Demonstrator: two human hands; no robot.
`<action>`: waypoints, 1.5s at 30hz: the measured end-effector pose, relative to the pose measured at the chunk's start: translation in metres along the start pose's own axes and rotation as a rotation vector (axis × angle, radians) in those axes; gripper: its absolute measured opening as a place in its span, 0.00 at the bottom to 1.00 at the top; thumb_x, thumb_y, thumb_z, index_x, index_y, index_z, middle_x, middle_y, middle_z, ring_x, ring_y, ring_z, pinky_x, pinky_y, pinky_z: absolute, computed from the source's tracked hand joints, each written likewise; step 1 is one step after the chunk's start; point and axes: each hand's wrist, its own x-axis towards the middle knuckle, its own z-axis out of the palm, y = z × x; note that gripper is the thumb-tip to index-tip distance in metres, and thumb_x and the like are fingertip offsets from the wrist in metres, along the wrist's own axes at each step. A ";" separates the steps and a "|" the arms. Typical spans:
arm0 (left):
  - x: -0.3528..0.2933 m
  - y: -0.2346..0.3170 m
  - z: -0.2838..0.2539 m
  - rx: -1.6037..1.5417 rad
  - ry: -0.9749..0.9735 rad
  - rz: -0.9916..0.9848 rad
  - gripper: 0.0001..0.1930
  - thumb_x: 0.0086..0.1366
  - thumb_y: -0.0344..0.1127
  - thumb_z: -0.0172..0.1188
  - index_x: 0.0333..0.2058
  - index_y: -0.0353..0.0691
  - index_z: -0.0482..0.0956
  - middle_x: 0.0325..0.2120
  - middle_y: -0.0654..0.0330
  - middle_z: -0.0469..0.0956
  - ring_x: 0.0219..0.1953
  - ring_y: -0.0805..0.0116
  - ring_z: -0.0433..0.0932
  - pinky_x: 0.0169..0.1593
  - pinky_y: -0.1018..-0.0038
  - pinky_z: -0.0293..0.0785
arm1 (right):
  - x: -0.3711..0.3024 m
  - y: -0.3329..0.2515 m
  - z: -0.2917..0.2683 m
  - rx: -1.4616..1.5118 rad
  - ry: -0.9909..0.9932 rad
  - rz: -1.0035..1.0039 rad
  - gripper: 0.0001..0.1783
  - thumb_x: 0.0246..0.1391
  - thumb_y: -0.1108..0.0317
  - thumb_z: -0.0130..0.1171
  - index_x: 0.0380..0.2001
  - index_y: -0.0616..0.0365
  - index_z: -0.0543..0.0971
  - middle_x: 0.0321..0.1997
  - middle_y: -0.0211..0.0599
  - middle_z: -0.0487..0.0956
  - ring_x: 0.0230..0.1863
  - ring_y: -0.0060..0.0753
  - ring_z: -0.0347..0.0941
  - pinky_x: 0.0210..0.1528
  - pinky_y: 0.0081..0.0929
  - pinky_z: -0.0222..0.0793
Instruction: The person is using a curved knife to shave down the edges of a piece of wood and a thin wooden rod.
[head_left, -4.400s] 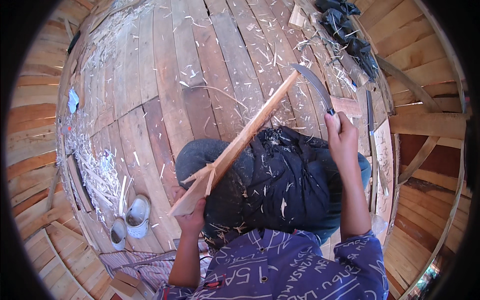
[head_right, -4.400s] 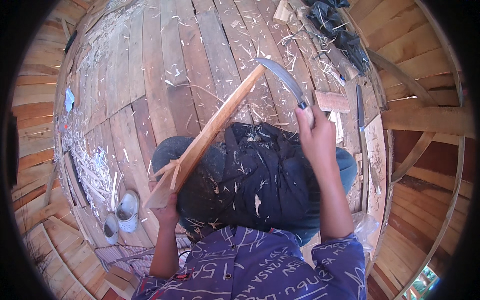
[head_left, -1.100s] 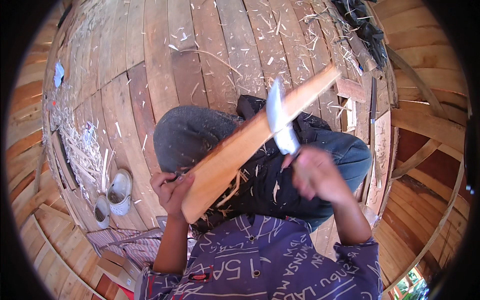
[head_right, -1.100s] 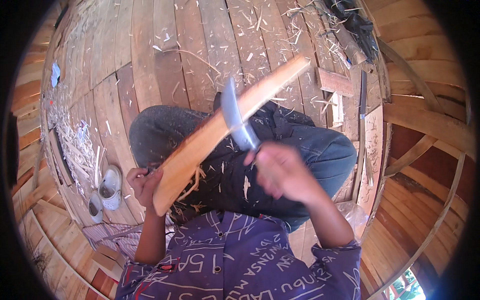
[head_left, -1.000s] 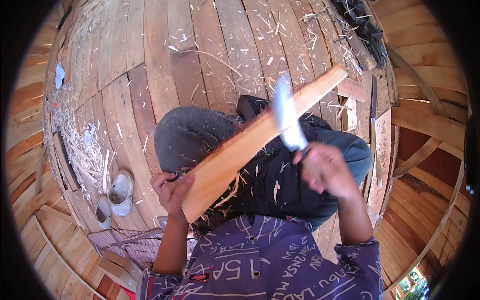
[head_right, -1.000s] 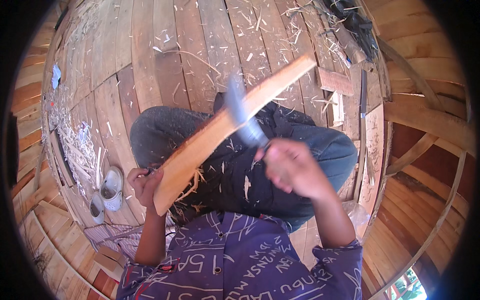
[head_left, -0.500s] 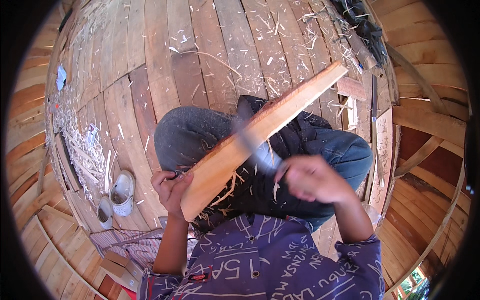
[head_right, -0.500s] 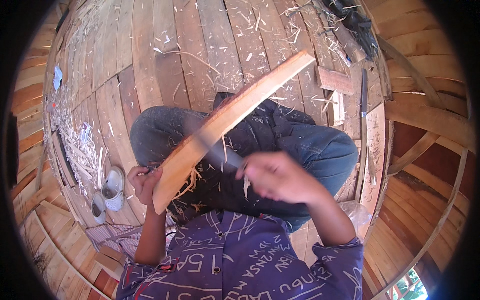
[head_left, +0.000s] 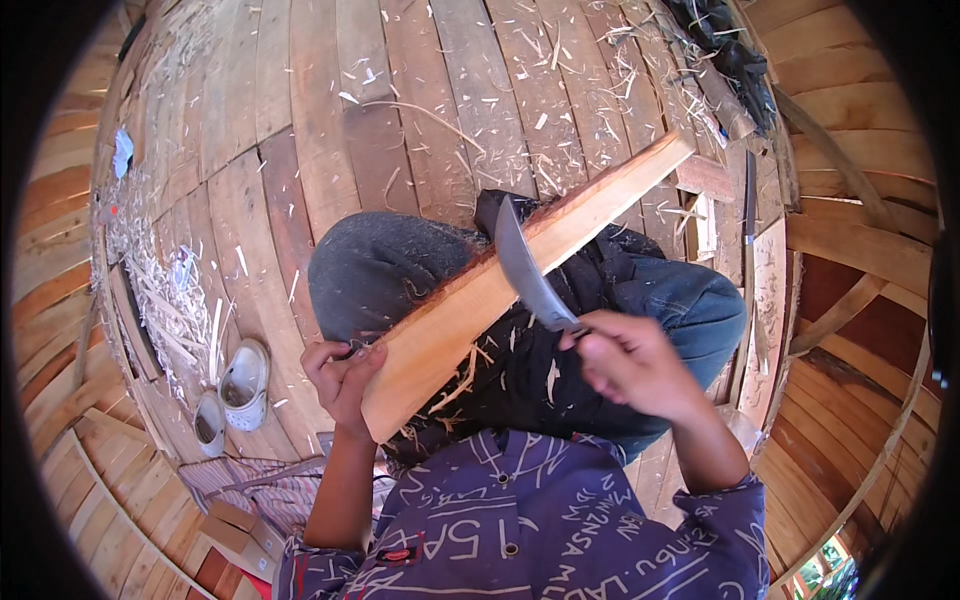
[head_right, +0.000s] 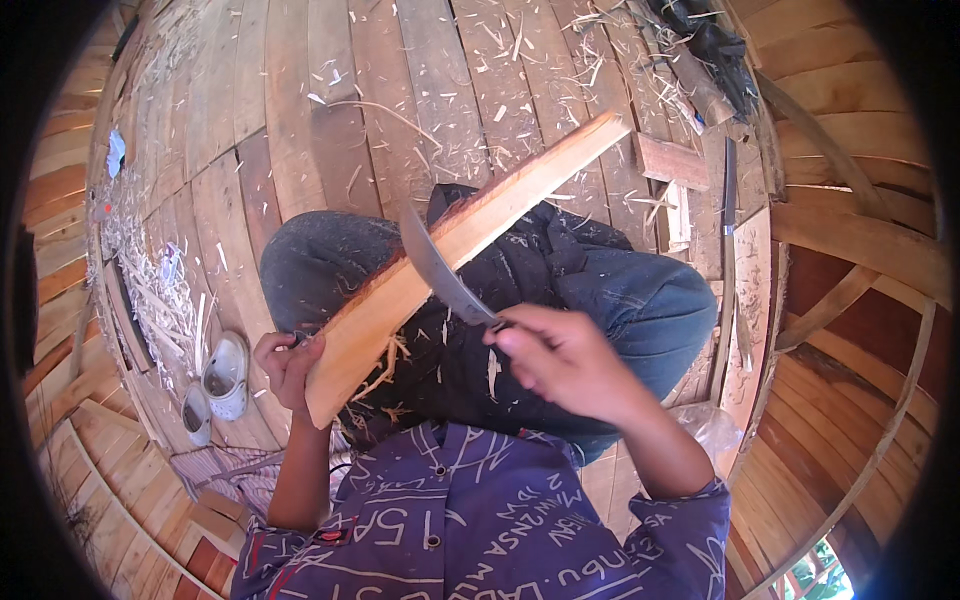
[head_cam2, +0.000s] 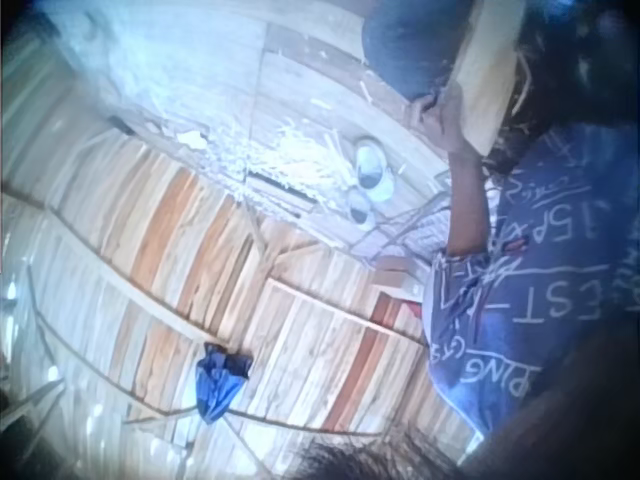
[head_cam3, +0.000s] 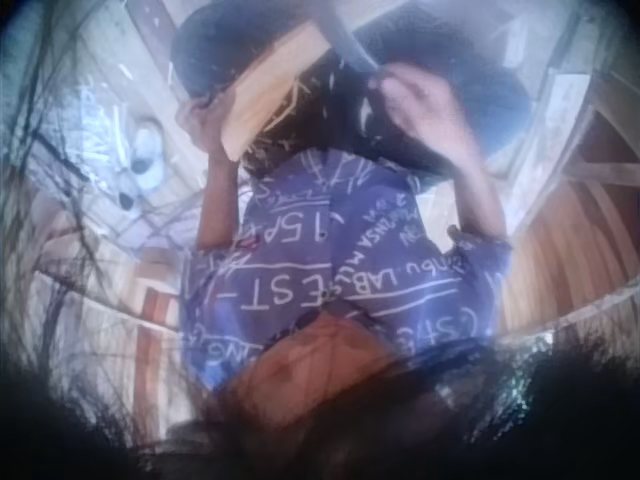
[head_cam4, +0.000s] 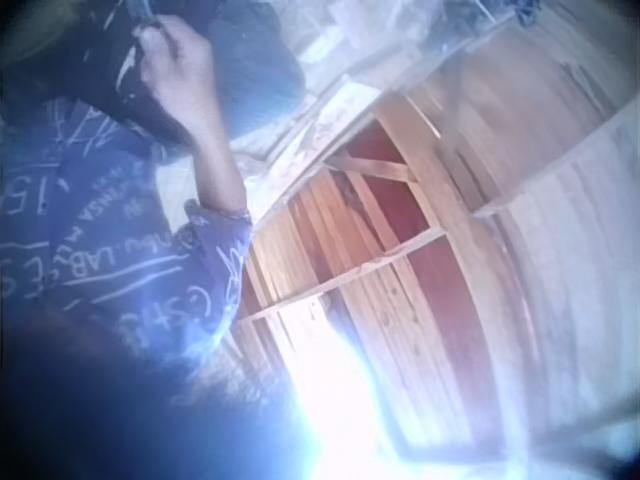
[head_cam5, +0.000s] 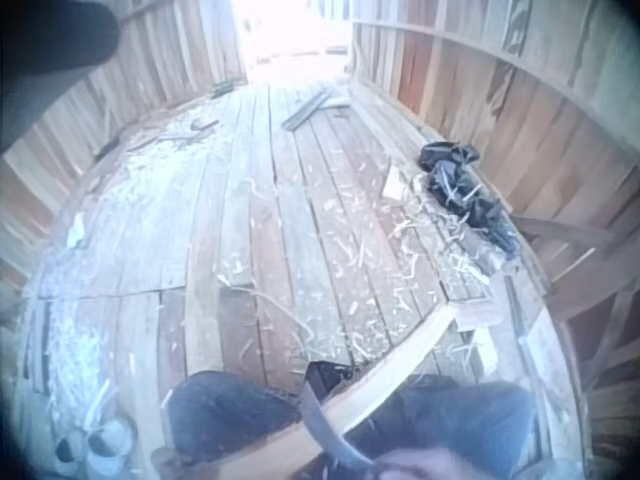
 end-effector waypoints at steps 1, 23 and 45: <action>0.000 0.002 0.000 0.017 -0.006 -0.011 0.12 0.41 0.28 0.67 0.30 0.39 0.81 0.25 0.62 0.71 0.38 0.60 0.68 0.41 0.70 0.66 | 0.001 -0.009 -0.012 -0.079 0.093 -0.030 0.16 0.66 0.59 0.45 0.40 0.61 0.74 0.15 0.25 0.67 0.12 0.12 0.60 0.13 0.14 0.56; -0.003 -0.003 0.002 -0.006 -0.008 0.009 0.10 0.45 0.28 0.67 0.30 0.39 0.80 0.22 0.63 0.67 0.37 0.59 0.67 0.38 0.69 0.64 | 0.000 -0.015 -0.047 0.281 0.623 -0.287 0.12 0.64 0.62 0.46 0.45 0.57 0.66 0.14 0.27 0.66 0.07 0.15 0.56 0.07 0.13 0.49; 0.000 0.006 0.001 -0.025 0.003 -0.114 0.14 0.40 0.27 0.68 0.29 0.49 0.82 0.27 0.67 0.69 0.39 0.62 0.68 0.44 0.64 0.65 | 0.028 -0.023 -0.018 0.199 0.350 -0.241 0.10 0.60 0.69 0.55 0.43 0.61 0.71 0.24 0.31 0.76 0.15 0.11 0.63 0.14 0.12 0.58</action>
